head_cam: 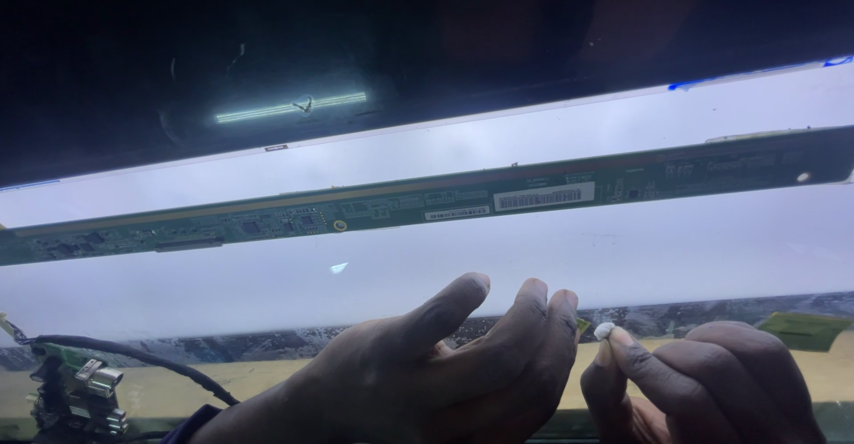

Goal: The person cleans small electronic components and a circuit board using a cotton swab. They wipe the surfaces of the items and place them on a lighted workbench. The person also briefly stands and walks to retrieve a cotton swab from a container.

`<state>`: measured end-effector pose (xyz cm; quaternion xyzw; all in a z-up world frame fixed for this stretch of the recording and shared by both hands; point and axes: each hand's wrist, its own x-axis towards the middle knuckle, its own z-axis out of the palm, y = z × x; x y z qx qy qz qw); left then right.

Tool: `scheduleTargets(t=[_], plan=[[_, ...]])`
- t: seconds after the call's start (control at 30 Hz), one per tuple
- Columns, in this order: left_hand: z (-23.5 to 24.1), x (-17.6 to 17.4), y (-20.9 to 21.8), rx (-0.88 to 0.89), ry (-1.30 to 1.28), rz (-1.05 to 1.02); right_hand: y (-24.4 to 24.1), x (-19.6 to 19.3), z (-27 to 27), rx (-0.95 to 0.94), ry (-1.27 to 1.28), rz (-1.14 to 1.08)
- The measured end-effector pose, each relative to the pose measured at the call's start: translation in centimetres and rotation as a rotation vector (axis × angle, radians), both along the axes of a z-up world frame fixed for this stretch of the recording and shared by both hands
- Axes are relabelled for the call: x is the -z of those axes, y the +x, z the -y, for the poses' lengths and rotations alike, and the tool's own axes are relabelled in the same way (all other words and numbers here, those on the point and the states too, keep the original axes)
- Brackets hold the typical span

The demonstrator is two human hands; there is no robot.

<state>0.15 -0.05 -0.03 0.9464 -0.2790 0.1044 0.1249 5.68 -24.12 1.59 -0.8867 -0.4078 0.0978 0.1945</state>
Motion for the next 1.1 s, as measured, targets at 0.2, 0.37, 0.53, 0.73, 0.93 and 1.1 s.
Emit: scheduleTargets(t=[0.2, 0.37, 0.53, 0.73, 0.93, 1.1], plan=[[-0.06, -0.13, 0.11, 0.005, -0.006, -0.003, 0.04, -0.16, 0.0, -0.013, -0.025, -0.019], [-0.14, -0.18, 0.28, 0.013, -0.019, -0.014, 0.05, -0.06, 0.08, -0.01, -0.019, -0.008], [-0.27, -0.21, 0.35, 0.025, 0.012, -0.001, 0.0, -0.23, -0.24, 0.01, -0.021, -0.01], [-0.29, -0.3, 0.39, 0.024, -0.003, -0.011, -0.05, -0.19, 0.0, 0.004, -0.023, -0.012], [-0.18, -0.16, 0.09, 0.006, -0.002, 0.0, -0.11, -0.19, -0.13, 0.011, -0.022, -0.003], [-0.2, -0.21, 0.19, -0.005, -0.021, 0.002, -0.03, -0.11, -0.29, 0.009, 0.002, 0.008]])
